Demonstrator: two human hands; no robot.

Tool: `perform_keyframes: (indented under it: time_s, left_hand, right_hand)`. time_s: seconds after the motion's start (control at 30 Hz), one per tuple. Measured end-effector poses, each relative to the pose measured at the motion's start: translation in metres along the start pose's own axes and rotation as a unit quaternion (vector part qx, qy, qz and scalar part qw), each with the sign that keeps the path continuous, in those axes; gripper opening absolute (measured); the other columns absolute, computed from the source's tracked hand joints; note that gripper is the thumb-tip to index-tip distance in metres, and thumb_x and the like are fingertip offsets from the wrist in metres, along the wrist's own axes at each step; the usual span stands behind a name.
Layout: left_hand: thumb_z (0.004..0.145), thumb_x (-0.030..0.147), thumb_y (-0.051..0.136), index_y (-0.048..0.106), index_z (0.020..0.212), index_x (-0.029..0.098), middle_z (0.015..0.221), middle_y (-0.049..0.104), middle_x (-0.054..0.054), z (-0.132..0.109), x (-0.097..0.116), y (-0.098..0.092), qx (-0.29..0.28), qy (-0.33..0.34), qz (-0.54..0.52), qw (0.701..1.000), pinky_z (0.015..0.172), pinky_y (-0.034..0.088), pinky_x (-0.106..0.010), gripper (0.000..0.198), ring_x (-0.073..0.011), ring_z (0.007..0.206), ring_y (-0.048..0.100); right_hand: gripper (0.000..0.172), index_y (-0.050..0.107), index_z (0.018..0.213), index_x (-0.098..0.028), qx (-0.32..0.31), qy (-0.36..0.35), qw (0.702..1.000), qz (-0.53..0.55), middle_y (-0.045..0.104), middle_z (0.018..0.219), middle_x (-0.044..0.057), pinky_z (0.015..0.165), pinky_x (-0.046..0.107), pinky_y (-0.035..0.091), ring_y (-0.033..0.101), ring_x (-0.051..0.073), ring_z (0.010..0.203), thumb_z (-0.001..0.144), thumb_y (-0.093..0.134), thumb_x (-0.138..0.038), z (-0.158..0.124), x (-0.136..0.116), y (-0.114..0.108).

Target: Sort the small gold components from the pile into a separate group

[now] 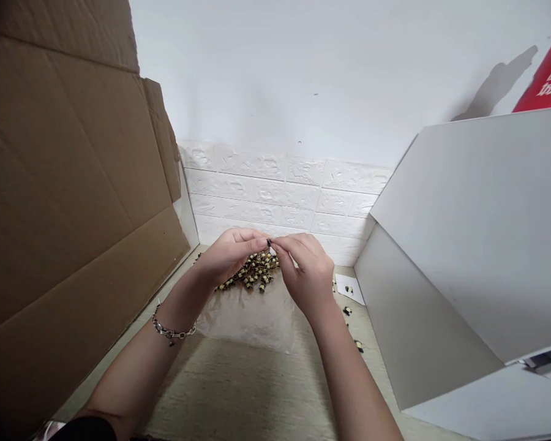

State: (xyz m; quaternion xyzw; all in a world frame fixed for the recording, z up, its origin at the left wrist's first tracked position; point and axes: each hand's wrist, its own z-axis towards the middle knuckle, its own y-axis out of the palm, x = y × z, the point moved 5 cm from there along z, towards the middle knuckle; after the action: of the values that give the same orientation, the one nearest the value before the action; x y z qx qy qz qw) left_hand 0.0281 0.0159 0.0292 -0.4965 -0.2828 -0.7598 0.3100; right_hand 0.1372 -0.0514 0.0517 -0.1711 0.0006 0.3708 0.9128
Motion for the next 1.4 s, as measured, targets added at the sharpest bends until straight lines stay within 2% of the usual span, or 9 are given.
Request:
perform_keyframes:
  time_s: [0.5,0.6,0.7,0.77,0.87,0.97,1.03,1.17,1.4]
  left_hand:
    - [0.065,0.035,0.065,0.064,0.073,0.012,0.076,0.063,-0.004,0.0,-0.002,0.001,-0.01,-0.017,-0.009,1.0,0.073,0.039,-0.027,0.025,-0.0119,0.072,0.054]
    - [0.067,0.035,0.064,0.064,0.077,0.012,0.079,0.064,-0.004,0.001,-0.001,0.002,-0.016,-0.004,0.023,1.0,0.075,0.039,-0.028,0.025,-0.0127,0.076,0.054]
    - [0.068,0.037,0.062,0.064,0.081,0.014,0.086,0.063,-0.005,0.001,0.005,-0.001,0.032,0.054,0.134,0.989,0.076,0.039,-0.028,0.026,-0.0148,0.082,0.054]
    - [0.069,0.037,0.061,0.064,0.083,0.016,0.088,0.063,-0.005,-0.002,0.014,-0.004,0.097,0.131,0.267,0.95,0.078,0.038,-0.029,0.026,-0.0158,0.084,0.053]
    - [0.073,0.036,0.057,0.064,0.087,0.02,0.082,0.062,-0.004,-0.008,0.024,-0.001,0.181,0.254,0.479,0.82,0.084,0.032,-0.033,0.022,-0.0164,0.084,0.051]
    - [0.077,0.033,0.052,0.063,0.089,0.024,0.08,0.062,-0.002,-0.014,0.024,0.006,0.213,0.322,0.611,0.691,0.091,0.021,-0.038,0.018,-0.0167,0.084,0.05]
    - [0.079,0.03,0.05,0.061,0.092,0.025,0.082,0.063,-0.002,-0.017,0.022,0.009,0.214,0.346,0.652,0.64,0.093,0.015,-0.039,0.018,-0.0167,0.085,0.05]
    - [0.08,0.027,0.048,0.059,0.097,0.027,0.083,0.063,-0.001,-0.019,0.02,0.012,0.201,0.37,0.677,0.604,0.094,0.01,-0.04,0.02,-0.0166,0.083,0.051]
    - [0.08,0.029,0.047,0.058,0.098,0.028,0.083,0.063,-0.002,-0.018,0.019,0.011,0.203,0.355,0.669,0.62,0.095,0.008,-0.04,0.021,-0.0175,0.084,0.052]
  right_hand:
    - [0.009,0.059,0.078,-0.023,-0.039,0.026,0.999,0.027,0.062,0.072,0.0,0.062,0.026,0.044,0.056,0.012,0.069,0.077,0.052,-0.018,0.004,0.004,-0.001]
    - [0.008,0.06,0.077,-0.023,-0.052,0.071,0.994,0.072,0.061,0.073,0.0,0.064,0.026,0.044,0.055,0.012,0.07,0.077,0.052,-0.021,0.004,0.01,0.0]
    - [0.012,0.06,0.076,-0.021,-0.047,0.165,0.972,0.159,0.06,0.072,0.0,0.067,0.026,0.044,0.055,0.011,0.071,0.078,0.05,-0.028,0.002,0.025,0.001]
    - [0.021,0.06,0.075,-0.019,-0.023,0.241,0.944,0.223,0.058,0.069,0.001,0.064,0.026,0.045,0.054,0.011,0.068,0.079,0.047,-0.034,-0.002,0.037,0.002]
    - [0.031,0.06,0.071,-0.016,-0.025,0.33,0.892,0.307,0.055,0.062,0.001,0.053,0.022,0.042,0.049,0.008,0.055,0.078,0.045,-0.042,-0.008,0.049,0.009]
    - [0.037,0.061,0.067,-0.013,-0.063,0.379,0.857,0.344,0.053,0.056,0.001,0.044,0.02,0.037,0.044,0.006,0.048,0.075,0.047,-0.046,-0.011,0.049,0.016]
    - [0.037,0.062,0.066,-0.012,-0.086,0.4,0.846,0.342,0.052,0.054,0.001,0.042,0.019,0.034,0.042,0.006,0.046,0.073,0.05,-0.047,-0.012,0.046,0.019]
    - [0.034,0.061,0.063,-0.012,-0.121,0.415,0.841,0.326,0.052,0.052,0.0,0.04,0.018,0.032,0.041,0.006,0.045,0.071,0.052,-0.045,-0.014,0.039,0.023]
    - [0.029,0.054,0.057,-0.014,-0.13,0.416,0.837,0.332,0.05,0.052,-0.002,0.039,0.019,0.029,0.038,0.005,0.043,0.071,0.052,-0.04,-0.013,0.032,0.024]
